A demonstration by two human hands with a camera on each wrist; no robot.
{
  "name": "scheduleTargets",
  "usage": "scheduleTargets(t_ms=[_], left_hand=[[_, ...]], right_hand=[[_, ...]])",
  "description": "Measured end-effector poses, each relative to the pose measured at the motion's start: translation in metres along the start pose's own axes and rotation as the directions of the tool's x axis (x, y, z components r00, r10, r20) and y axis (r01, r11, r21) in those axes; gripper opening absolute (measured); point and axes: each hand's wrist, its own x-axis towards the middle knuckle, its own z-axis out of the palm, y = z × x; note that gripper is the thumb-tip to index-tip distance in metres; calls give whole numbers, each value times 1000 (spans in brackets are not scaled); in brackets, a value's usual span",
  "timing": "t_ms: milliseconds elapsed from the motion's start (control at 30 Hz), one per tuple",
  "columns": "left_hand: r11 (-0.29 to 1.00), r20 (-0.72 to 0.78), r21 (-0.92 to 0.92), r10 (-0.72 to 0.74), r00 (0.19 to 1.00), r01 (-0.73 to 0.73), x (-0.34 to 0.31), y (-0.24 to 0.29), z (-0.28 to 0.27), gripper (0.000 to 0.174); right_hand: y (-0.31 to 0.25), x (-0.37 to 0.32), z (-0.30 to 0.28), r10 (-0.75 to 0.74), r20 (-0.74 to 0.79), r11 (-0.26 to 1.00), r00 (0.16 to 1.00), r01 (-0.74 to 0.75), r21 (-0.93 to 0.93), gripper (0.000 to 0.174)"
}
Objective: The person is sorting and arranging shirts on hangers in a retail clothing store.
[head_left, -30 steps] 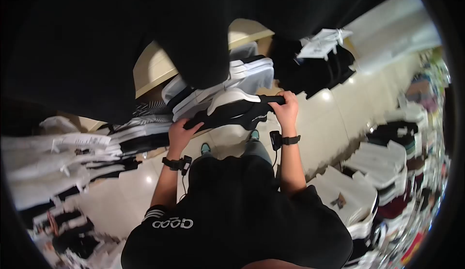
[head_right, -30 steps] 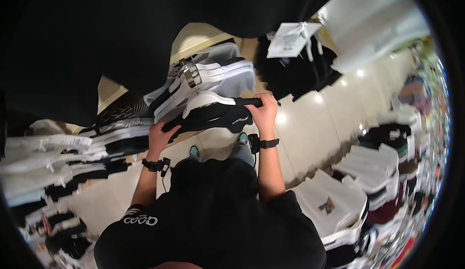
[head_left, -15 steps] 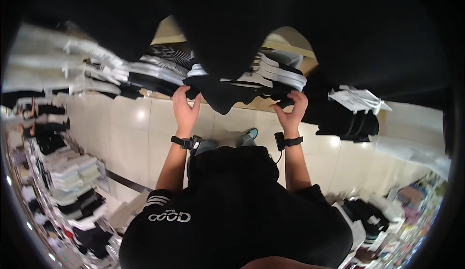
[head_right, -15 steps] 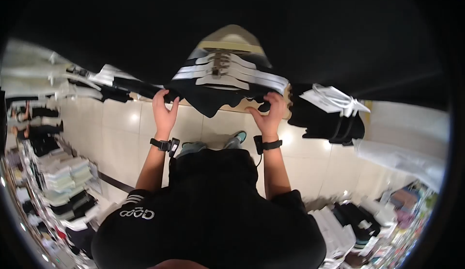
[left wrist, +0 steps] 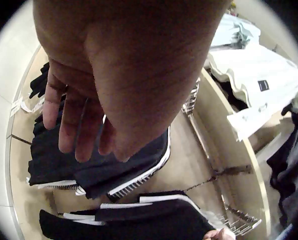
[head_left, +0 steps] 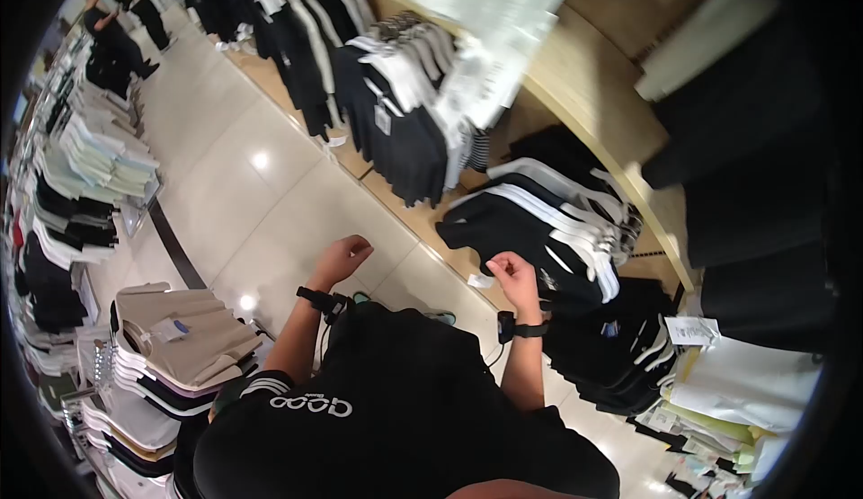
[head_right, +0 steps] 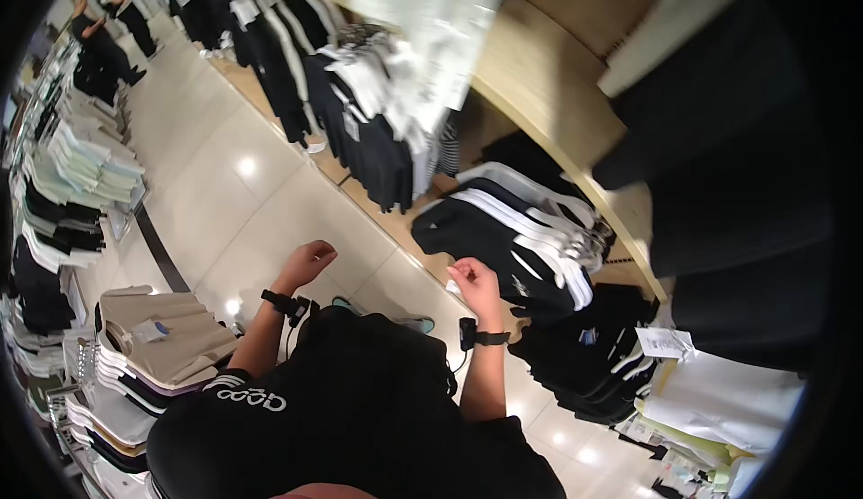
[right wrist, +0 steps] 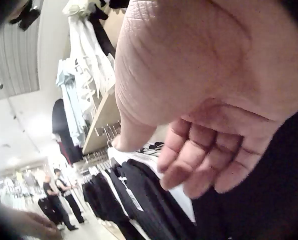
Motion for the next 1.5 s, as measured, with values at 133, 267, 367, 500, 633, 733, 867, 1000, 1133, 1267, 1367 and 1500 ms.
scheduleTargets(t_ms=[133,267,367,500,633,733,867,1000,1133,1267,1367,1500], left_hand=[[994,-53,-95,-51,997,46,-20,-50,-52,31],[999,-97,-20,-44,994,42,-41,-100,-97,34],[983,-117,183,-8,993,30,-62,-94,-157,36],[995,-316,13,-93,944,102,-72,-117,-191,33],[977,-604,-129,-211,768,168,-53,-142,-218,27],[959,-626,-253,-261,735,125,-30,-179,-240,25],[929,-481,-286,-352,803,235,10,-232,-279,25],[908,-293,-197,-414,862,369,64,-281,-337,28],[872,12,111,-482,876,478,131,-313,-412,42],[952,-62,112,-280,958,286,242,-311,-501,40],[987,-269,101,-93,959,123,337,-294,-566,34],[994,-404,16,104,909,-107,450,-257,-639,34]], right_hand=[[-10,41,48,113,50,984,992,-119,130,15],[-38,84,114,95,45,994,994,-97,41,21],[-66,113,174,23,206,998,978,-34,50,21],[-111,154,235,-52,407,999,912,54,7,22],[-130,199,288,-26,475,998,879,49,-35,22],[-121,247,334,13,472,1000,881,-9,-11,23],[-98,327,415,16,457,1000,889,-19,1,23],[-96,414,502,-16,335,989,942,-33,141,22],[-157,498,544,-13,87,938,996,-18,346,18],[-257,564,547,-183,-99,972,978,195,130,19],[-294,590,556,-339,-119,941,933,337,-38,30],[-316,604,576,-313,-78,912,947,276,-302,37]])
